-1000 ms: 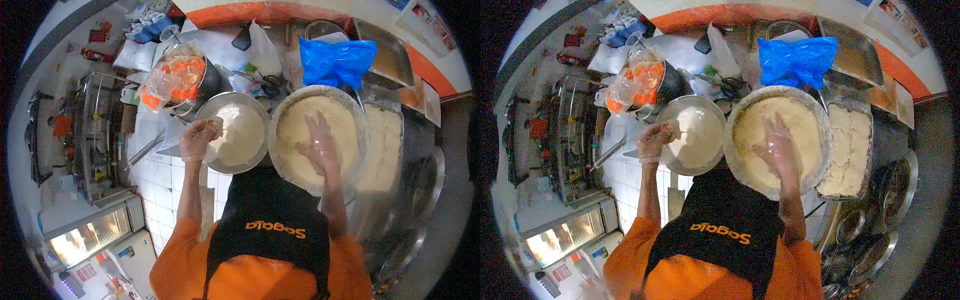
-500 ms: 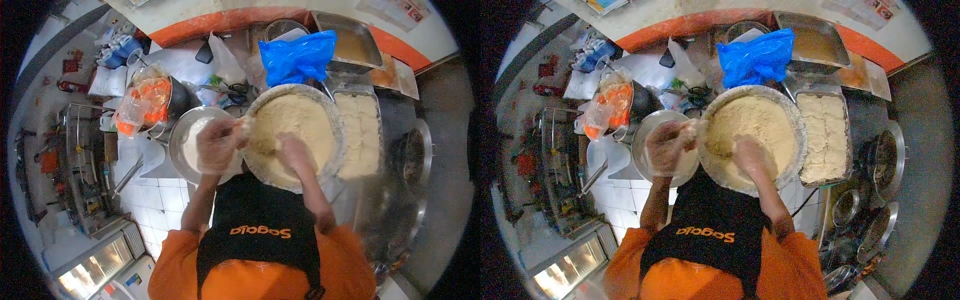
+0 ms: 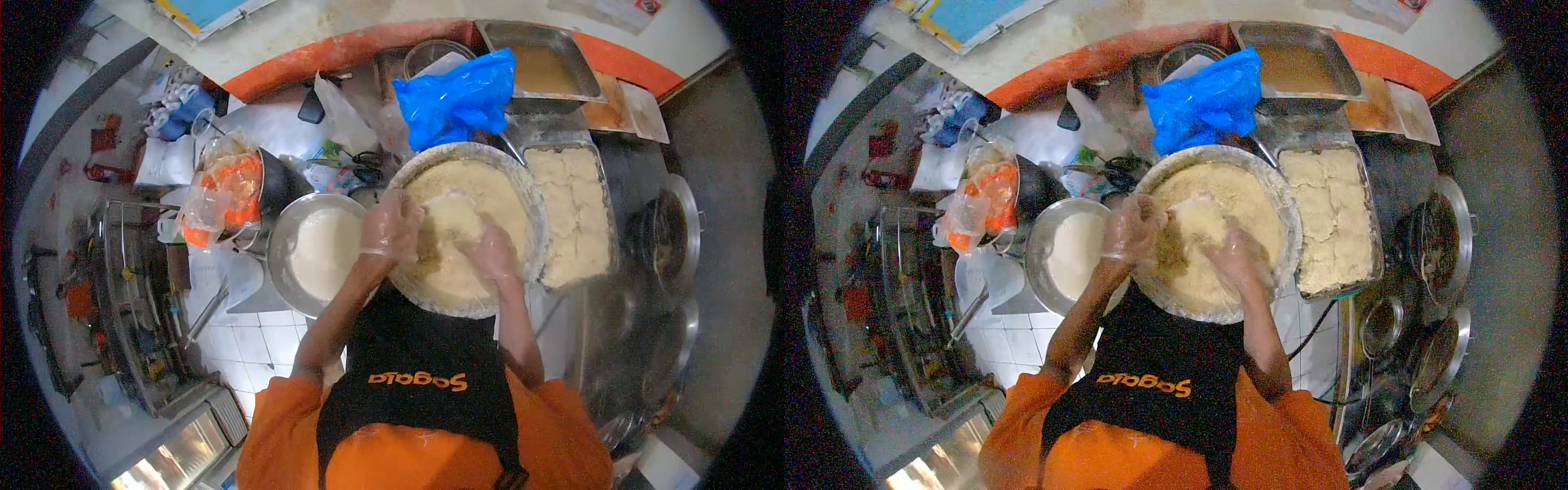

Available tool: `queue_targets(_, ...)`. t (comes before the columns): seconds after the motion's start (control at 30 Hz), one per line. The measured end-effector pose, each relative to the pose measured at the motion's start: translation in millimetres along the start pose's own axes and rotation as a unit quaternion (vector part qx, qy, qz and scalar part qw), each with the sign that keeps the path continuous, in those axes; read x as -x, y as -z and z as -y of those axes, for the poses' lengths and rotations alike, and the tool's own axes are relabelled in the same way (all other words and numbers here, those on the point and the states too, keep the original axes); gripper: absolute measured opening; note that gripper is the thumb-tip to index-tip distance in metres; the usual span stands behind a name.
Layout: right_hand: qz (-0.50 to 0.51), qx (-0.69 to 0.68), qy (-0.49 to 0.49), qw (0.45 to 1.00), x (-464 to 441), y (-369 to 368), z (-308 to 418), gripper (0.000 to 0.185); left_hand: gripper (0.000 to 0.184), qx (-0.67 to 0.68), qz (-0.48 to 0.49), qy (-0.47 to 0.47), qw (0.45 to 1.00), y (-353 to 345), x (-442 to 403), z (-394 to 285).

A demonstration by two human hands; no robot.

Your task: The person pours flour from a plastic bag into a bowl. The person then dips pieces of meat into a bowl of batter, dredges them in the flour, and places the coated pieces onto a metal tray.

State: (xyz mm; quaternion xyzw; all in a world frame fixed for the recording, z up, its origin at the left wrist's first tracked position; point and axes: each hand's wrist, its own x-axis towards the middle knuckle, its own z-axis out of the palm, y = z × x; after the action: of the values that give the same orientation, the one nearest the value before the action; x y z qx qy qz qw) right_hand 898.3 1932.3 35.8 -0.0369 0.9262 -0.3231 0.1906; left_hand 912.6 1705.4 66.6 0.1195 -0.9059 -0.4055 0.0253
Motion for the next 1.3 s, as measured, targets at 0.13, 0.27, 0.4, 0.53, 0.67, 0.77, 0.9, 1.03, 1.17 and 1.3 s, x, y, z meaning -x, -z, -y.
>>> queue_targets(0.13, 0.052, 0.045, 0.008, 0.998, -8.8, -13.3, 7.7, 0.064, 0.029, 0.081, 0.021, 0.003, 0.997, -8.5, 4.9, 7.6)
queue_targets(0.27, 0.005, -0.104, -0.016, 0.994, -11.5, -20.1, 13.9, 0.062, 0.041, 0.02, -0.037, -0.158, 0.987, -37.5, 12.2, 26.9)
queue_targets(0.4, -0.018, -0.02, 0.039, 0.999, -24.6, -32.5, 8.2, 0.05, 0.052, 0.146, 0.019, -0.134, 0.98, -105.3, 0.3, 80.6)
queue_targets(0.53, -0.064, -0.027, 0.088, 0.994, -20.6, -29.2, -2.9, 0.042, 0.055, -0.282, 0.061, -0.285, 0.914, -79.9, 18.0, 34.0)
queue_targets(0.67, -0.04, 0.063, 0.087, 0.993, -33.4, -16.8, 13.6, 0.041, 0.064, -0.388, 0.153, -0.282, 0.864, -69.9, 23.4, 16.2)
queue_targets(0.77, 0.091, 0.367, 0.227, 0.898, -58.3, -58.3, -48.1, 0.043, 0.061, -0.343, 0.223, -0.176, 0.895, -64.4, 20.5, -1.0)
queue_targets(0.9, -0.067, 0.286, 0.241, 0.925, -45.7, 2.1, -0.7, 0.047, 0.067, -0.188, 0.233, -0.193, 0.934, -36.0, 26.6, 26.5)
queue_targets(1.03, -0.086, 0.122, 0.085, 0.985, -49.6, -15.5, 10.3, 0.058, 0.07, 0.038, 0.252, 0.02, 0.967, 10.8, 35.5, 7.2)
queue_targets(1.17, 0.037, -0.288, 0.022, 0.957, -45.2, -1.9, 11.2, 0.061, 0.062, 0.143, 0.026, -0.195, 0.97, -22.2, 28.4, 51.8)
queue_targets(1.3, 0.046, -0.445, 0.046, 0.893, -25.7, 21.5, 12.4, 0.071, 0.058, 0.2, 0.026, -0.172, 0.964, -24.8, 29.4, 59.8)
